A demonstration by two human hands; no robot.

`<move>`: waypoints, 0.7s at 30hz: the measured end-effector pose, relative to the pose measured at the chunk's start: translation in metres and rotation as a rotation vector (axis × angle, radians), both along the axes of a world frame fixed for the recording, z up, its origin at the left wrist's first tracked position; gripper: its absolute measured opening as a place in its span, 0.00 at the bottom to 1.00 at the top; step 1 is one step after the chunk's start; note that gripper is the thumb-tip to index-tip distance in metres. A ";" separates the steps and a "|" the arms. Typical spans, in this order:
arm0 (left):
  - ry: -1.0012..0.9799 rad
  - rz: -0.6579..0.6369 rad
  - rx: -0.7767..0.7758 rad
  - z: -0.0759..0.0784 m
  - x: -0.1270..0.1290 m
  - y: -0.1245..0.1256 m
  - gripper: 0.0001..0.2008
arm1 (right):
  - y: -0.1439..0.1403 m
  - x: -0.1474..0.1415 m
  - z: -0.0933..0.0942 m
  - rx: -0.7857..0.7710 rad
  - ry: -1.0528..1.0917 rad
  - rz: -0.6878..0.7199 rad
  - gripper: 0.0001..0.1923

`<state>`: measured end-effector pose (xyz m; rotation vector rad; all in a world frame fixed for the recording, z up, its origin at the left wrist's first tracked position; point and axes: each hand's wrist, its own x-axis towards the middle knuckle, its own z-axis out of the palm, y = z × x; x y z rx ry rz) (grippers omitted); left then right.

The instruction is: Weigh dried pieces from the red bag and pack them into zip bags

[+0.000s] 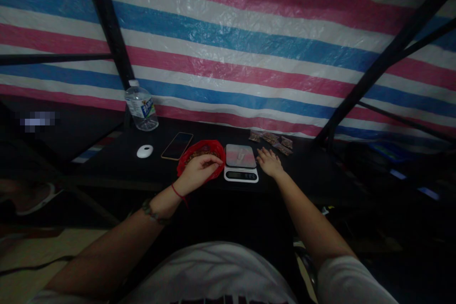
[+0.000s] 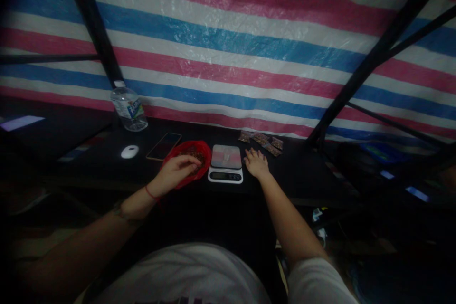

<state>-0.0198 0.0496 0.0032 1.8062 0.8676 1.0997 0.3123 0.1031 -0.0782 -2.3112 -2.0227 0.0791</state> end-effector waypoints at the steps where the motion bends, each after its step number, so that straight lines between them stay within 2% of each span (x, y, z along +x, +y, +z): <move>1: 0.002 -0.004 0.000 -0.001 0.000 0.001 0.10 | -0.001 0.003 -0.001 -0.009 -0.012 0.003 0.29; 13: 0.032 -0.032 -0.002 -0.007 -0.001 0.005 0.10 | -0.007 0.027 -0.003 -0.009 -0.051 0.106 0.28; 21: 0.077 -0.038 -0.013 -0.009 0.001 0.006 0.11 | -0.010 0.035 0.000 -0.069 -0.042 0.085 0.29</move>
